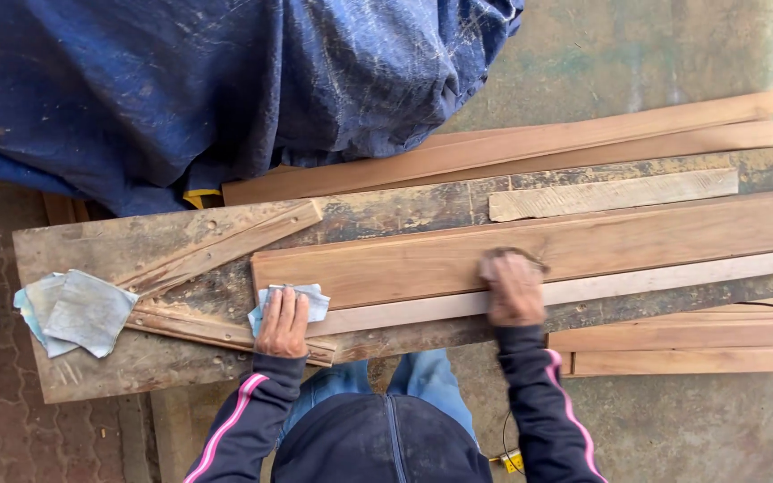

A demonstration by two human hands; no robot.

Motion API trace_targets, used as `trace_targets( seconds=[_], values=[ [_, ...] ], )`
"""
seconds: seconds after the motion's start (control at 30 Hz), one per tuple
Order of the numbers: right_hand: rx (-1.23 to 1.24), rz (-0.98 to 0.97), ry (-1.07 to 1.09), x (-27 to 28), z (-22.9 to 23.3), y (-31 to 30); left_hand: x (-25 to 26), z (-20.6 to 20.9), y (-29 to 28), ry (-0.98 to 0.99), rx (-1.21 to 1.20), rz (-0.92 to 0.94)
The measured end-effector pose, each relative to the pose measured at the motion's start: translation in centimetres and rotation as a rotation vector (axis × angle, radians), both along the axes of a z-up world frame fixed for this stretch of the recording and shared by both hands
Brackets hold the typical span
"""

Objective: Manually sanding wooden planks with sandpaper and wiping them with a cloth.

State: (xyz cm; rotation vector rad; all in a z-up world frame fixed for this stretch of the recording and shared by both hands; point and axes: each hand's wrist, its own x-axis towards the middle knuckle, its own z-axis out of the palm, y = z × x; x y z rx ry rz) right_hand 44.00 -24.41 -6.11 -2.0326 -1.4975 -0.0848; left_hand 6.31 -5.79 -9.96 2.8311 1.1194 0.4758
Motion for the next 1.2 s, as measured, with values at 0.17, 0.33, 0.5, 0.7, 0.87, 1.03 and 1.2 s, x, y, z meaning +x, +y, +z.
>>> trace_targets(
  seconds=[0.17,0.33,0.5,0.7,0.87,1.03,1.2],
  values=[
    [-0.116,-0.373,-0.200,1.9,-2.6,-2.1,0.0,-0.1,0.0,-0.075,0.034,-0.039],
    [-0.030,0.186,-0.022,-9.8,-0.9,9.6,1.0,0.0,-0.6,-0.089,0.037,0.085],
    [-0.134,0.708,0.026,-10.5,1.0,15.2,4.4,-0.7,-3.3,-0.190,0.022,0.345],
    [-0.243,1.064,-0.092,4.1,2.4,10.9,10.5,-1.0,-6.1,-0.331,0.071,0.748],
    [-0.180,1.248,-0.078,6.0,2.0,13.2,11.5,-0.2,-6.0,-0.253,0.137,0.831],
    [-0.182,1.393,-0.090,-3.7,-0.4,21.2,11.9,-0.1,-6.3,-0.226,0.188,0.850],
    [-0.177,1.402,-0.101,-3.2,1.1,21.9,11.7,-0.5,-5.9,-0.263,0.197,0.828]
  ],
)
